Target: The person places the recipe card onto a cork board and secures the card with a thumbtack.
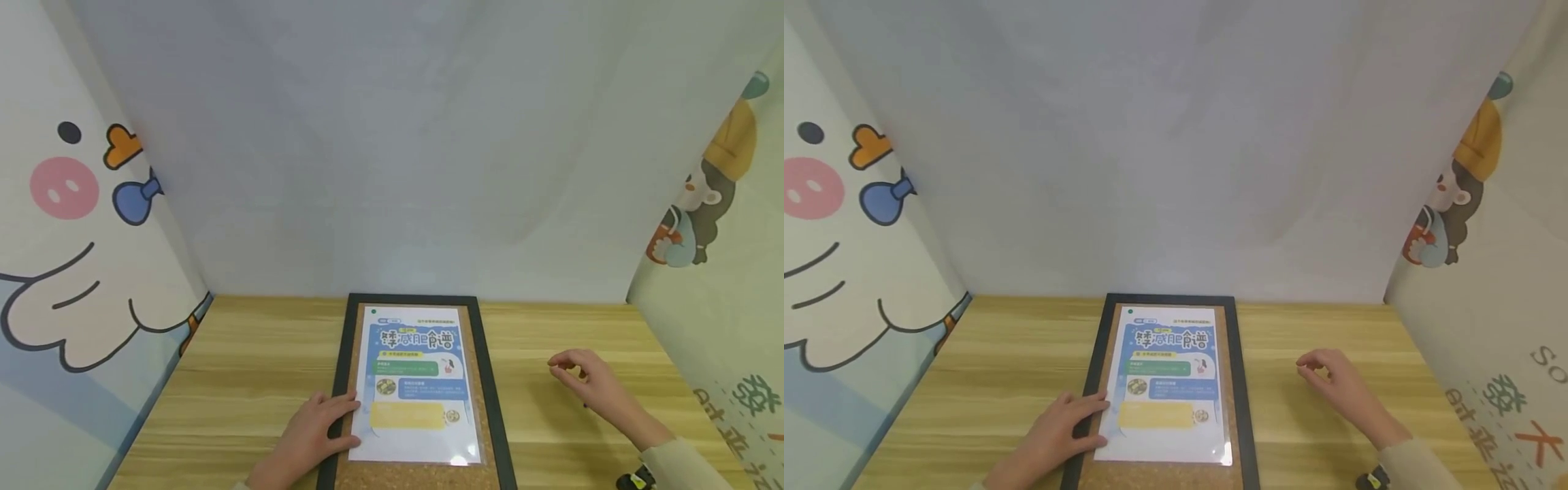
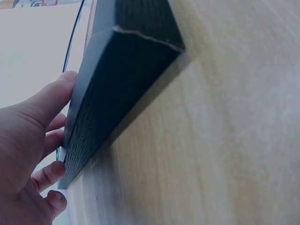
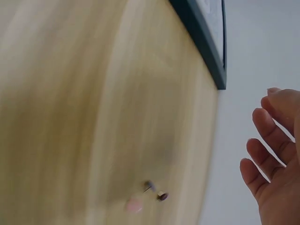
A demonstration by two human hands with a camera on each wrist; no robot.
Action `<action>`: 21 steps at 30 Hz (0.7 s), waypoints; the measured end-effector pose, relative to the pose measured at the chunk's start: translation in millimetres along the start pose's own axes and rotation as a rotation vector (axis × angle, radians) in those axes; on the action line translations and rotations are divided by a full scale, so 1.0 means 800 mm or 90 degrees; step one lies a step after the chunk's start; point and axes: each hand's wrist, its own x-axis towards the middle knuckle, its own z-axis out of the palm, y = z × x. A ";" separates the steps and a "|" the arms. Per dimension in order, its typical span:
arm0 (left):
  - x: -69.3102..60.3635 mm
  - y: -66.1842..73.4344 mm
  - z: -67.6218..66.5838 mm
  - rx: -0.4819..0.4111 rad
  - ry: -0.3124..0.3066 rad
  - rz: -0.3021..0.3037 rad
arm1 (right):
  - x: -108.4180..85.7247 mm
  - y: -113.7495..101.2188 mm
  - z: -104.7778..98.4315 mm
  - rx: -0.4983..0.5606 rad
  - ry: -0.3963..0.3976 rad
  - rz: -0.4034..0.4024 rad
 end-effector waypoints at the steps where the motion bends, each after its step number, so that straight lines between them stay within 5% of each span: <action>1: 0.000 0.001 0.000 0.001 -0.001 -0.001 | -0.004 0.004 -0.001 0.003 -0.003 0.003; 21: -0.002 0.001 0.002 0.016 -0.009 -0.014 | -0.073 0.056 -0.011 0.013 0.029 0.050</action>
